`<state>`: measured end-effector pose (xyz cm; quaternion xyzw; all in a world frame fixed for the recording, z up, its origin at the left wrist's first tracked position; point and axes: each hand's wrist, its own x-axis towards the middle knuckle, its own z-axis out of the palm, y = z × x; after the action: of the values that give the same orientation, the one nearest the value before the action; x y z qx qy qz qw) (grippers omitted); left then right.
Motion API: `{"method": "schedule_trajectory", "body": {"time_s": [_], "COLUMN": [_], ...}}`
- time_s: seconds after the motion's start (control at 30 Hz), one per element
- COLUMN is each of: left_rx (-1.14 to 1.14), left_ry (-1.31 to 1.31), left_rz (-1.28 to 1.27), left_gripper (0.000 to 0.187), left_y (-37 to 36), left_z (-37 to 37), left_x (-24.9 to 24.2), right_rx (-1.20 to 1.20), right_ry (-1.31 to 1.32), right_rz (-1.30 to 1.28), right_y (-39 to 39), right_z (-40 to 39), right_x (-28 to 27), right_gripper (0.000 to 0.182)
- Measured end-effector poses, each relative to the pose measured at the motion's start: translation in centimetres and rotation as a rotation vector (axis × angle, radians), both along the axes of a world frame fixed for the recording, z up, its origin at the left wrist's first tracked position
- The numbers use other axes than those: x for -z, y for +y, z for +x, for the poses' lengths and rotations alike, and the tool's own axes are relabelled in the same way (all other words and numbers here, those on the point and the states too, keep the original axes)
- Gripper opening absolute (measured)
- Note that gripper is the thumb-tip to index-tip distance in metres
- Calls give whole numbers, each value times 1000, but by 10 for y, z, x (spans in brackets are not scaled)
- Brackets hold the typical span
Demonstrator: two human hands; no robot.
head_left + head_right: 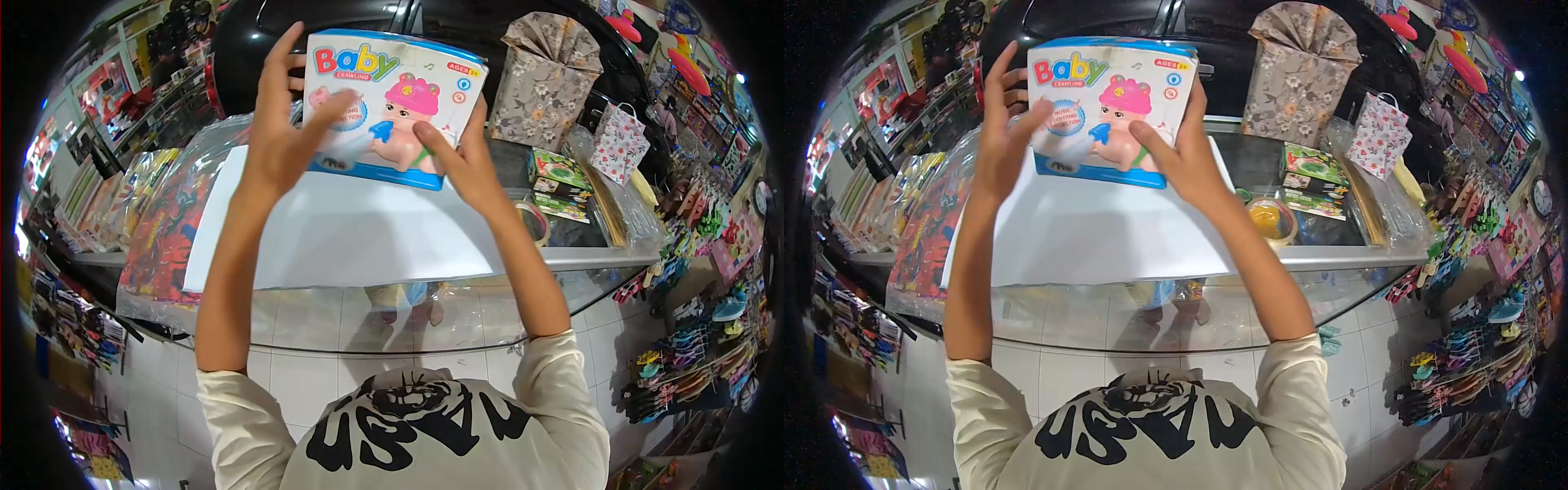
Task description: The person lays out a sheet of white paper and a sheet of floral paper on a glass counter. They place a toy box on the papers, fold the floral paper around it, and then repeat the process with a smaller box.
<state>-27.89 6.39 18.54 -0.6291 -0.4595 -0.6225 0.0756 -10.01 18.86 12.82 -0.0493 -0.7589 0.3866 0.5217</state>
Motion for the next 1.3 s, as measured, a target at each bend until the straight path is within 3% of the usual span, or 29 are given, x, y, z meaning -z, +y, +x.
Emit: {"method": "schedule_trajectory", "body": {"time_s": [0.03, 0.17, 0.3, 0.43, 0.57, 0.67, 0.9, 0.93, 0.97, 1.03, 1.1, 1.13, 1.2, 1.27, 1.3], "left_rx": [119, 20, 7, 116, -24, 89, 20, 36, 12, -140, -534, -626, -814, -601, -565], "left_ry": [-93, -119, -151, -241, -254, -201, -197, -224, -76, 218, 385, 371, 325, 41, 118], "left_rz": [-55, -226, -251, -358, -511, -583, -785, -806, -807, -563, -813, -969, -1276, -1512, -1473], "left_gripper": [74, 65, 59, 50, 48, 48, 39, 39, 38, 41, 58, 64, 79, 95, 92], "left_y": [-7, -19, -23, -17, 1, 17, 9, 7, 6, -11, -31, -36, -45, -57, -63], "left_z": [-15, -55, -81, -96, -110, -131, -127, -134, -155, -181, -212, -224, -238, -199, -190], "left_x": [2, 32, 34, 29, 36, 53, 49, 48, 48, 54, 52, 56, 66, 35, 32], "right_rx": [11, 54, 43, 81, -95, -197, -169, -46, 74, 264, 213, 186, 101, 100, 87], "right_ry": [-46, -173, -294, -630, -910, -979, -1051, -1022, -990, -875, -712, -616, -800, -997, -945], "right_rz": [57, 171, -30, -279, -460, -497, -655, -560, -460, -315, 77, 263, 381, 444, 444], "right_y": [0, 0, -2, 11, 15, 22, 27, 24, 20, 15, 8, 1, -27, -36, -34], "right_z": [1, -20, -37, -46, -50, -51, -47, -42, -37, -29, -27, -26, -24, -24, -25], "right_x": [-2, 9, 4, -19, -40, -34, -19, -20, -24, -26, -22, -22, -32, -29, -26], "right_gripper": [85, 84, 81, 87, 81, 83, 97, 99, 100, 103, 93, 90, 90, 82, 77]}}
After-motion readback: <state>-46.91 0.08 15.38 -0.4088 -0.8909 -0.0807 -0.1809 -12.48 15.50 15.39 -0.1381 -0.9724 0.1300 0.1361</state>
